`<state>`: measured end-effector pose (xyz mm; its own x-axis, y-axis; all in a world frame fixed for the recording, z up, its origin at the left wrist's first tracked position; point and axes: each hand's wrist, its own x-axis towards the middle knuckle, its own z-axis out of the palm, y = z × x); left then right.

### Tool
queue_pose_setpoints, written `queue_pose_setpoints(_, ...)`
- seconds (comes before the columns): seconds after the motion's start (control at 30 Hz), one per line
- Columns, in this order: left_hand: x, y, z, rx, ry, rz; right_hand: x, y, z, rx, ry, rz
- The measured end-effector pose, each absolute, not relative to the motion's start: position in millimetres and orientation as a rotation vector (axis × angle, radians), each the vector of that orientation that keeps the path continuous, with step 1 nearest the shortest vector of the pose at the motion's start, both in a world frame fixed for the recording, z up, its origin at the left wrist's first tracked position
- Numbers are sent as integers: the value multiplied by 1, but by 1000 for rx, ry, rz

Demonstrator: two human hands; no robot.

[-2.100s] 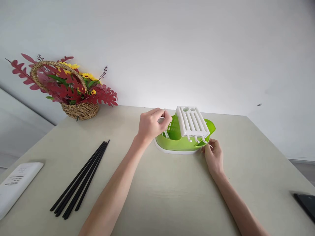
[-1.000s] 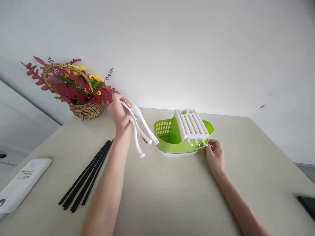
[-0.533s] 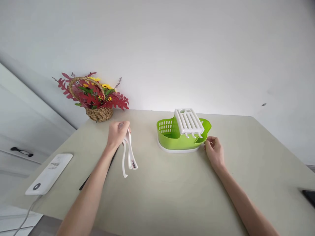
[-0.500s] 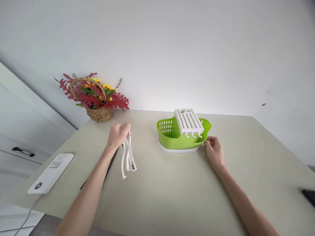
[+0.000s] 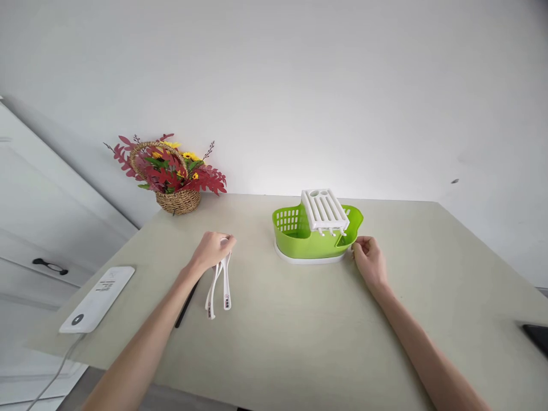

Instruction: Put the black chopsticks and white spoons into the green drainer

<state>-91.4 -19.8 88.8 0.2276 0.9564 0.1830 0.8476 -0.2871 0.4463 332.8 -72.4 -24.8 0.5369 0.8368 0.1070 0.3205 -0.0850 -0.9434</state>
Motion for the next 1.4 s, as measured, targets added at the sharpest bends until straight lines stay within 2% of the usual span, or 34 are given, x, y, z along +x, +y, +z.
queue_pose_setpoints(0.67, -91, -17, 58, 2286, 1615, 643, 332, -73, -22, -1680, -1034, 570)
queue_pose_setpoints(1.17, -77, -22, 40, 2496, 1785, 846, 333, -73, -23, -1675, -1048, 576)
queue_pose_setpoints(1.4, -77, -26, 37, 2643, 1680, 978, 332, -73, -23, -1661, -1057, 566)
